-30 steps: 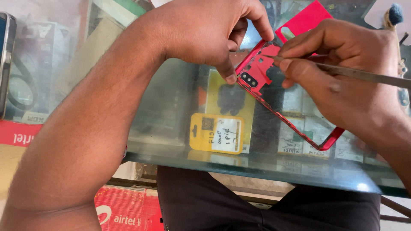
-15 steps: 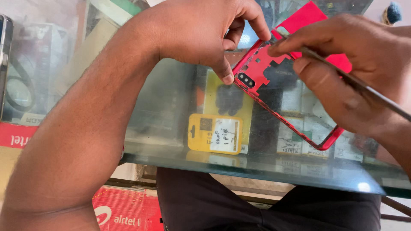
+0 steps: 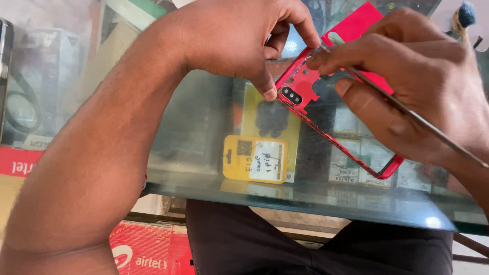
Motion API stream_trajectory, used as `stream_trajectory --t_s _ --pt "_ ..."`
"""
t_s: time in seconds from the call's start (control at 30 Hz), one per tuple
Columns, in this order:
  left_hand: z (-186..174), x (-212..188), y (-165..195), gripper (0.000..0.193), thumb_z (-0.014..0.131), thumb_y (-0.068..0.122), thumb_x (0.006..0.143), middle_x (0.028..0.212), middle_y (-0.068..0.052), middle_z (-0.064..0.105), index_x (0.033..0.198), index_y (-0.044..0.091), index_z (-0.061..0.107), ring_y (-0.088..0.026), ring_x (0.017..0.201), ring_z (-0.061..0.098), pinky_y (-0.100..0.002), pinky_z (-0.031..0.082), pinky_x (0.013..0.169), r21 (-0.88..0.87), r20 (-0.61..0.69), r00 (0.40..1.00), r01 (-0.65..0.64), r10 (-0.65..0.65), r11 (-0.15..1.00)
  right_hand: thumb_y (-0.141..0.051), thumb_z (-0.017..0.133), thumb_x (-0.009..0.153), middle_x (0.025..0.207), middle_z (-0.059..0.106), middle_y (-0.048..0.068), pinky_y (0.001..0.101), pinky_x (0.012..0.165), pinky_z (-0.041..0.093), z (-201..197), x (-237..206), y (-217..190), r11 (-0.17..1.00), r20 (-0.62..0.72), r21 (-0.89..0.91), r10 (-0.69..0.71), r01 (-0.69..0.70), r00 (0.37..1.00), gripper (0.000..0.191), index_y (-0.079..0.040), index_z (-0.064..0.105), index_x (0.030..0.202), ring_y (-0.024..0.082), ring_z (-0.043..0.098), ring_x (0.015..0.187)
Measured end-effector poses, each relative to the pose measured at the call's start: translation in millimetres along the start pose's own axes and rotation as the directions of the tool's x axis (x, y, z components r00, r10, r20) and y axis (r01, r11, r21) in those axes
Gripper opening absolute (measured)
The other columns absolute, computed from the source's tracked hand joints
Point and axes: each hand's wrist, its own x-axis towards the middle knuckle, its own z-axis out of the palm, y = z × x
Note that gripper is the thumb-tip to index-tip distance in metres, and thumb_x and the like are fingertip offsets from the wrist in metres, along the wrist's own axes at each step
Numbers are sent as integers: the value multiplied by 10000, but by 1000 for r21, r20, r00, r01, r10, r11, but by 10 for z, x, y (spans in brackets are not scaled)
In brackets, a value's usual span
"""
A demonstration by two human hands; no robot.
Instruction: The person uses a metal pick to scrape adhesive residue from the inside of a red phone case, then brushes the interior with a small brush to remove debris. The case is held and rotated as needed while cleaning.
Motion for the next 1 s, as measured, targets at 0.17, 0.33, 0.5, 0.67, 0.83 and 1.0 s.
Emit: stream_trajectory --t_s 0.17,0.33,0.5,0.67,0.83,1.0 --pt "-12 17 14 834 1011 196 496 748 6 565 1278 183 719 -117 662 577 -307 456 590 -25 26 1000 6 -5 1000 -16 658 892 828 703 159 339 556 490 -31 -30 39 986 -20 161 42 -38 999 218 -11 766 1082 203 650 691" --pt "-1 23 7 830 1002 196 487 758 48 574 1262 175 704 -82 665 583 -280 480 597 -59 19 1000 -6 7 998 -7 588 887 821 741 75 273 648 566 37 -114 99 923 9 379 64 -62 998 227 -17 737 1058 118 708 699" --pt "23 30 -22 799 986 183 504 738 58 583 1248 166 695 -72 651 590 -277 483 588 -54 0 1000 -27 27 998 -84 799 800 801 768 54 240 472 470 163 -222 163 959 58 251 124 -135 991 147 -29 770 932 82 669 556" --pt "19 43 -25 789 995 186 511 744 49 569 1240 158 697 -81 649 576 -287 478 573 -40 10 1000 -8 8 999 -34 786 820 876 763 80 257 591 521 165 -217 166 953 -19 293 82 -73 996 104 -11 737 909 123 700 671" --pt "23 53 -24 797 1000 193 510 745 46 571 1246 158 696 -81 651 576 -287 478 574 -37 11 1000 -15 16 999 15 792 807 861 761 129 303 682 586 142 -184 129 966 5 240 98 -96 995 111 47 738 899 194 756 755" --pt "32 53 -31 797 1000 194 507 755 44 575 1244 160 701 -77 660 578 -278 481 581 -58 -8 998 -56 56 997 3 756 838 919 751 107 288 729 607 151 -178 133 955 -49 298 21 -5 999 82 24 690 882 172 756 821"
